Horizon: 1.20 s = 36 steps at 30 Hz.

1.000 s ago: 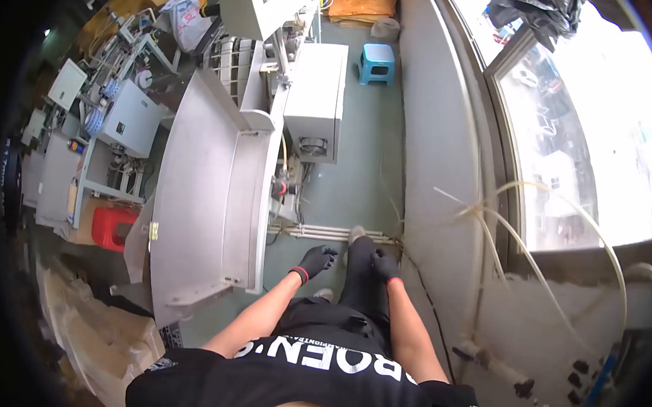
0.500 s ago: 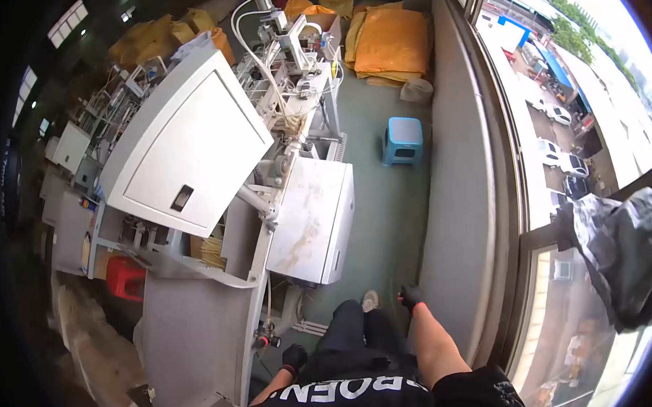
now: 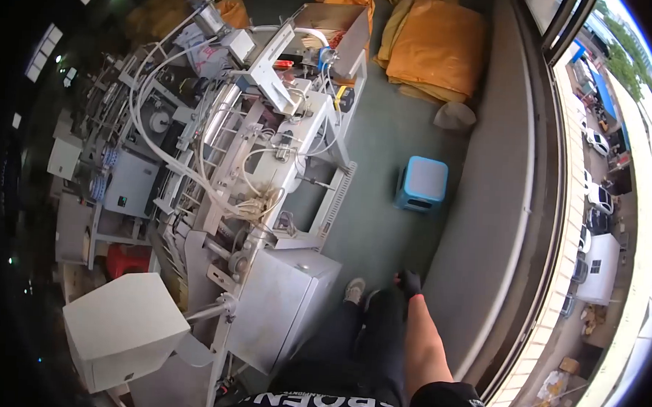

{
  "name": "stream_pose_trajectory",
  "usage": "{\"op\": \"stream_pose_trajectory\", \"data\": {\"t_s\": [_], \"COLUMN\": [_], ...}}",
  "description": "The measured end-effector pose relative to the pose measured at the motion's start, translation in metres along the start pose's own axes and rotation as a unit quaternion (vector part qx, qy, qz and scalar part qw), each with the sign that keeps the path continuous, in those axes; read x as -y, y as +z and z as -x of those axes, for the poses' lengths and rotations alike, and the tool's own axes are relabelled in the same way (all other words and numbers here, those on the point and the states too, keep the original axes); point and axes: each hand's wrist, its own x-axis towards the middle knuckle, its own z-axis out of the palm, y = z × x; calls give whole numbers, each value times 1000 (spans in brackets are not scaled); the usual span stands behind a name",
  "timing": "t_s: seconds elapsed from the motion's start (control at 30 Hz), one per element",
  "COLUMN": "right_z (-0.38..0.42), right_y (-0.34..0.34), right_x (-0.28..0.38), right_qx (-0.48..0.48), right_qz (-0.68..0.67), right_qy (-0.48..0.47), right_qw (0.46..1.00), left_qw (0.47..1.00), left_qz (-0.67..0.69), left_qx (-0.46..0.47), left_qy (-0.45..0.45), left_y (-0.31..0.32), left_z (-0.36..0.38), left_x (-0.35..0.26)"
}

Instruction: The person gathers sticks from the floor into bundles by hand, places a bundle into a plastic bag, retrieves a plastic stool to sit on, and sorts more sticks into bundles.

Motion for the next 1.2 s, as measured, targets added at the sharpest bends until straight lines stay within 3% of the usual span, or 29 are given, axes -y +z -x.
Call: {"op": "stream_pose_trajectory", "data": {"t_s": [0.07, 0.1, 0.17, 0.2, 0.23, 0.27, 0.37, 0.43, 0.47, 0.5, 0.53, 0.57, 0.6, 0.63, 0.67, 0.7, 0.77, 0.83, 0.87, 0.9, 0.93, 0.97, 1.0, 1.03, 1.07, 1.1, 1.17, 1.2], "right_z": [-46, -73, -116, -137, -159, -184, -291, -323, -333, -344, -355, -364, -367, -392, -417, -427, -436, -445, -457, -424, -407, -401, -377, -364, -348, -337, -328, -331], "right_y": [-19, -30, -44, -53, -60, -65, -106, -108, -93, -77, -63, -53, -50, -69, -88, -90, -91, -110, -115, -79, -71, -77, -60, -52, -46, -34, -27, -22], "right_x": [9, 12, 43, 54, 76, 78, 34, 61, 91, 122, 148, 166, 174, 140, 112, 110, 118, 115, 134, 216, 254, 267, 316, 349, 383, 417, 473, 495], "right_qx": [-19, -15, -77, -68, -73, -66, -22, 20, 36, -49, -139, -227, -307, -258, -197, -193, -208, -203, -200, -223, -237, -173, -166, -136, -136, -148, -118, -108], "right_qz": [64, 60, -1, -2, 282, 533, 575, 642, 638, 464, 269, 62, -145, -362, -560, -560, -512, -458, -401, -432, -412, -389, -319, -252, -175, -125, -38, -21], "right_qy": [-84, -78, 77, 87, -40, -166, -118, 10, 21, 44, 69, 92, 109, 66, 17, 21, -57, -48, -45, -29, -1, -17, -22, -78, -110, -138, -151, -152], "right_qw": [994, 995, 994, 994, 956, 827, 809, 766, 769, 883, 951, 968, 934, 893, 804, 805, 831, 864, 893, 873, 880, 905, 933, 955, 969, 971, 981, 982], "left_qw": [1000, 1000, 1000, 999, 999, 998, 994, 990, 988, 986, 983, 981, 979, 978, 978, 977, 977, 977, 978, 978, 978, 977, 989, 929, 906, 938, 961, 916], "left_qz": [3, 4, 9, 12, 17, 19, 19, 19, 19, 19, 19, 20, 22, 24, 28, 33, 46, 64, 79, 97, 116, 135, 31, 262, 337, 288, 154, 362], "left_qx": [4, 6, 9, 9, 6, 5, 0, 11, 18, 25, 30, 34, 35, 33, 29, 25, 20, 4, -9, -22, -34, -46, -128, -105, -140, -128, -217, -167], "left_qy": [-11, -16, -29, -39, -49, -64, -106, -136, -152, -166, -179, -189, -199, -204, -206, -208, -209, -202, -192, -182, -171, -160, 70, -240, -216, -142, 74, 29], "left_y": [-14, -19, -23, -23, -19, -19, -21, -23, -25, -28, -33, -37, -40, -44, -47, -50, -63, -78, -82, -85, -89, -93, -125, -139, -161, -182, -255, -275], "left_z": [-32, -52, -94, -115, -140, -158, -207, -220, -223, -224, -225, -226, -228, -232, -237, -240, -239, -241, -246, -250, -253, -256, -301, -342, -374, -405, -464, -485], "left_x": [-31, -46, -76, -90, -105, -116, -141, -154, -159, -165, -169, -173, -177, -181, -184, -189, -202, -221, -232, -246, -263, -282, -300, -329, -360, -386, -471, -500]}}
